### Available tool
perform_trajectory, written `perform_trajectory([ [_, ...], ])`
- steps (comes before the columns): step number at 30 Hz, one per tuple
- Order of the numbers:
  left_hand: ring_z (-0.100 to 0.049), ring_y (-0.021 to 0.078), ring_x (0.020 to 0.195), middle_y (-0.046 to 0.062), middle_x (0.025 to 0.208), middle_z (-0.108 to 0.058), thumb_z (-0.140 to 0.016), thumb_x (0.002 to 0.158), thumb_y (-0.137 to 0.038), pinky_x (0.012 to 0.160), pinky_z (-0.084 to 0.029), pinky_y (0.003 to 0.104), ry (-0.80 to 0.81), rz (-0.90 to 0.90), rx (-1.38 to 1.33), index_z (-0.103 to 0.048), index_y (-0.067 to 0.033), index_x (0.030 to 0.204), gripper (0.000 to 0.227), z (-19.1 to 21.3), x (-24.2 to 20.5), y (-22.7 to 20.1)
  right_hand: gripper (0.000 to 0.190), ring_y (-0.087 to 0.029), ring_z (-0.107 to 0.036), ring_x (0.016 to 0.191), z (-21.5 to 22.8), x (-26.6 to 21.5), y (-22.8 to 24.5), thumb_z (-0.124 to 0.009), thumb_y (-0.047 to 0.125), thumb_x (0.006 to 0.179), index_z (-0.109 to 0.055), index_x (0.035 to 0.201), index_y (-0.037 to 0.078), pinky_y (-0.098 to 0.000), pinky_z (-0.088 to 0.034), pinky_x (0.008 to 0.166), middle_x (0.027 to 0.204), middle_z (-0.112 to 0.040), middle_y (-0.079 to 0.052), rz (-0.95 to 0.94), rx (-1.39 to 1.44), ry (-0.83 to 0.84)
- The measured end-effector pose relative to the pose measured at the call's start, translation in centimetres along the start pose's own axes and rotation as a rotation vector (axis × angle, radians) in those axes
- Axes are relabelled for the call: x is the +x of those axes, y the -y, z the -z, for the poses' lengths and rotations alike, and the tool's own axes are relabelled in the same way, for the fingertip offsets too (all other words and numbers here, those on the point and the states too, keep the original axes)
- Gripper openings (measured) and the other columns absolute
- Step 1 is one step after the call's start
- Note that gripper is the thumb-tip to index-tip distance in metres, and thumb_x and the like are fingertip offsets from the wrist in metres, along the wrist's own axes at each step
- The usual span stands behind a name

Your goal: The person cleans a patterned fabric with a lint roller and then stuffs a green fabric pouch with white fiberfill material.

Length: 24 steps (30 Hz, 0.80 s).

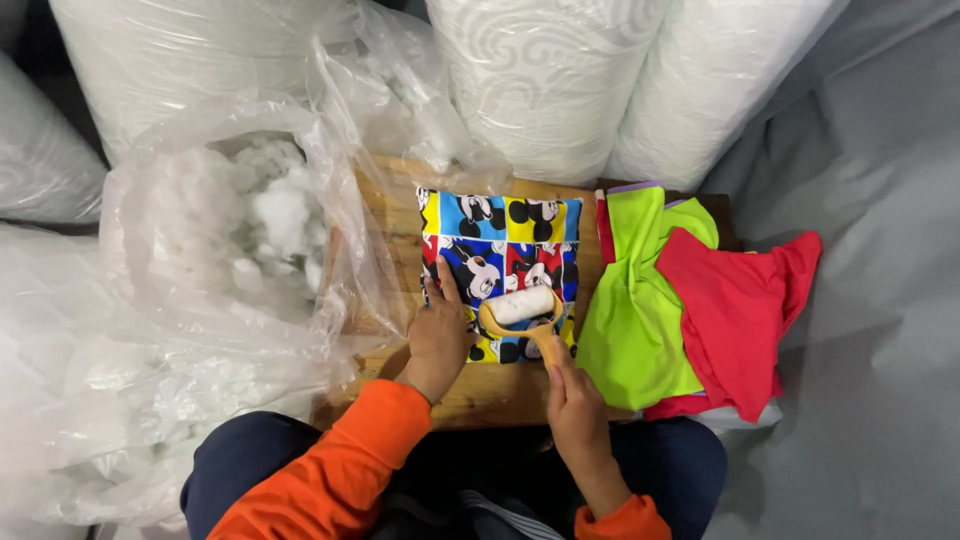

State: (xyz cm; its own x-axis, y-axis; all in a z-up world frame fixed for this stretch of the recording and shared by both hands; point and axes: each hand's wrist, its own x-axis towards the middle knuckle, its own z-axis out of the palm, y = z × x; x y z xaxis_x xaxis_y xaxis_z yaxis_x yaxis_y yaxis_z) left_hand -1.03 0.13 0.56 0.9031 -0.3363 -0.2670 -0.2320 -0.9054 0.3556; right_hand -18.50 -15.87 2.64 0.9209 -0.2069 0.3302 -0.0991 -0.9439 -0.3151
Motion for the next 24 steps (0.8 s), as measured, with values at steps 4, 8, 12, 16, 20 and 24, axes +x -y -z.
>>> perform_trajectory([
  [4,-0.074,0.0357,0.092,0.028,0.158,-0.035,-0.087,0.076,-0.051,0.066,-0.064,0.044,-0.05,-0.006,-0.008,0.009,-0.0036,0.161,0.137,-1.1,0.2,0.1,0.046,-0.031,-0.071,0.092,2.4,-2.6,-1.3,-0.049,0.02,0.104,-0.052,0.149,0.013,-0.0428,-0.053,0.083,0.112,-0.075,-0.015,-0.048,0.024,0.043],
  [8,-0.075,0.0361,0.088,0.027,0.158,-0.036,-0.084,0.077,-0.056,0.065,-0.064,0.045,-0.043,-0.014,0.032,0.008,-0.0057,0.162,0.135,-0.9,0.2,0.0,0.043,-0.026,-0.072,0.112,2.8,-4.0,-1.4,-0.052,0.016,0.102,-0.057,0.144,0.01,-0.0374,-0.053,0.096,0.133,-0.07,-0.01,-0.025,0.007,0.026],
  [12,-0.076,0.0317,0.076,0.029,0.16,-0.033,-0.068,0.09,-0.032,0.052,-0.063,0.04,-0.028,-0.046,0.196,0.009,-0.0057,0.162,0.109,-2.2,0.6,-0.4,0.041,-0.029,-0.072,0.109,-1.3,-2.9,-1.3,-0.056,0.014,0.102,-0.057,0.142,0.006,-0.0393,-0.054,0.095,0.127,-0.072,-0.014,0.029,-0.025,-0.157],
  [16,-0.074,0.0295,0.079,0.03,0.16,-0.031,-0.055,0.097,-0.024,0.055,-0.063,0.038,-0.013,-0.049,0.216,0.009,-0.007,0.163,0.093,-1.8,0.3,-0.7,0.044,-0.032,-0.067,0.123,-5.3,3.0,-0.2,-0.054,0.017,0.105,-0.054,0.147,0.005,-0.0394,-0.054,0.1,0.142,-0.064,-0.017,0.006,0.009,-0.209],
  [20,-0.073,0.0376,0.101,0.03,0.151,-0.045,-0.085,0.08,-0.037,0.072,-0.066,0.044,-0.08,-0.046,0.107,-0.006,-0.005,0.165,0.121,-2.1,0.1,-0.5,0.042,-0.036,-0.074,0.081,-6.0,10.8,2.8,-0.046,0.024,0.109,-0.055,0.148,0.013,-0.0434,-0.062,0.071,0.092,-0.073,-0.022,-0.072,-0.065,-0.163],
  [24,-0.073,0.0366,0.098,0.029,0.151,-0.045,-0.085,0.079,-0.039,0.07,-0.066,0.045,-0.12,-0.04,0.112,-0.009,-0.006,0.165,0.119,-3.1,1.2,-0.2,0.044,-0.035,-0.076,0.079,-8.9,16.8,3.1,-0.039,0.037,0.111,-0.05,0.152,0.023,-0.042,-0.062,0.064,0.087,-0.073,-0.021,-0.182,-0.138,-0.003],
])
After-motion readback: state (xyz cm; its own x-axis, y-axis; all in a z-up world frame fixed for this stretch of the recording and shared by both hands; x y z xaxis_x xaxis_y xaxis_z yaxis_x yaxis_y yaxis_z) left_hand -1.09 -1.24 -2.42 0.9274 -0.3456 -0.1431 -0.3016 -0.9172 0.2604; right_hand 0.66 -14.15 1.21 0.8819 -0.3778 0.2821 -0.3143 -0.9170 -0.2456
